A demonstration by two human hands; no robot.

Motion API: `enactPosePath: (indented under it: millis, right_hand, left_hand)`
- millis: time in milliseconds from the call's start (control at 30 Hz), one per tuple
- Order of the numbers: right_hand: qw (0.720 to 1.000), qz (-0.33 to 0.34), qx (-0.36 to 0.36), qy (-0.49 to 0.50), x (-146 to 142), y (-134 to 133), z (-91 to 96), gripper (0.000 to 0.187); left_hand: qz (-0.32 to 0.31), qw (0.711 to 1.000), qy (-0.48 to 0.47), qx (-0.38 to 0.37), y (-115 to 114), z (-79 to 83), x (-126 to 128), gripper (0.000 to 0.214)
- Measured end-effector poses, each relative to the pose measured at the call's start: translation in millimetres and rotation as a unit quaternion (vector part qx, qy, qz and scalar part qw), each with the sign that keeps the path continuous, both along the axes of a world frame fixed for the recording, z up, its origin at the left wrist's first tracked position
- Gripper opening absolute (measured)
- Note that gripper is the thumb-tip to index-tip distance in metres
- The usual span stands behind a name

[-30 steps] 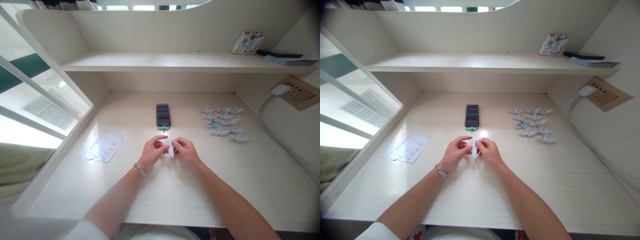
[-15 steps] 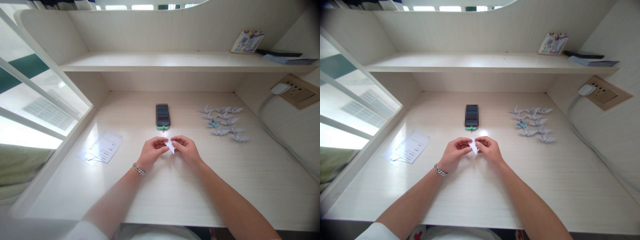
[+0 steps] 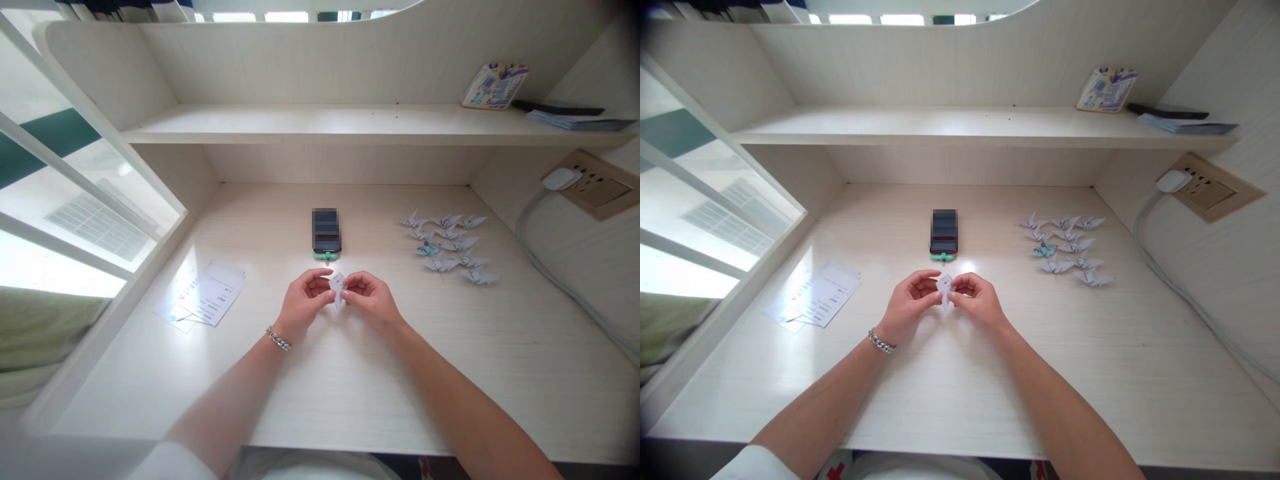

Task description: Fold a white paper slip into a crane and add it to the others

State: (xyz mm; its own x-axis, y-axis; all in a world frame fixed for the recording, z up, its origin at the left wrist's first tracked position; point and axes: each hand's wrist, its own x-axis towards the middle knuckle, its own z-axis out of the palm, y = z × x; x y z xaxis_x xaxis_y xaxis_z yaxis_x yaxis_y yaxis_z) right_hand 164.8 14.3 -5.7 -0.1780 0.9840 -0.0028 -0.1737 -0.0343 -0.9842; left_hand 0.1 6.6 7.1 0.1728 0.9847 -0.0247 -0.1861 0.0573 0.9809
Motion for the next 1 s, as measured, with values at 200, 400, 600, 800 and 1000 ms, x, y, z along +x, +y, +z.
enactPosePath:
  millis: [200, 400, 600, 800, 1000]
  right_hand:
    - [0.997, 0.006, 0.009, -0.071, 0.5, 0.3, -2.3, 0.027]
    - [0.989, -0.077, 0.080, -0.099, -0.2, -0.4, 2.9, 0.012]
    - [0.991, -0.063, 0.114, -0.014, -1.6, -1.5, -3.6, 0.013]
    - [0.993, -0.016, 0.106, -0.051, -1.6, -2.5, -5.8, 0.017]
    - [0.994, -0.005, 0.087, -0.073, -5.5, -6.6, 0.5, 0.021]
  left_hand:
    - [0.010, 0.996, 0.084, 0.039, -1.1, -1.2, 0.0, 0.036]
    - [0.108, 0.982, 0.148, 0.052, 0.5, -2.3, -1.6, 0.027]
    - [-0.010, 0.998, 0.055, -0.024, 1.7, -1.1, 1.8, 0.027]
    - [0.005, 1.000, -0.007, -0.026, 0.3, -1.8, 2.9, 0.025]
    - [0.019, 0.999, -0.025, -0.041, 0.3, -3.0, 1.4, 0.024]
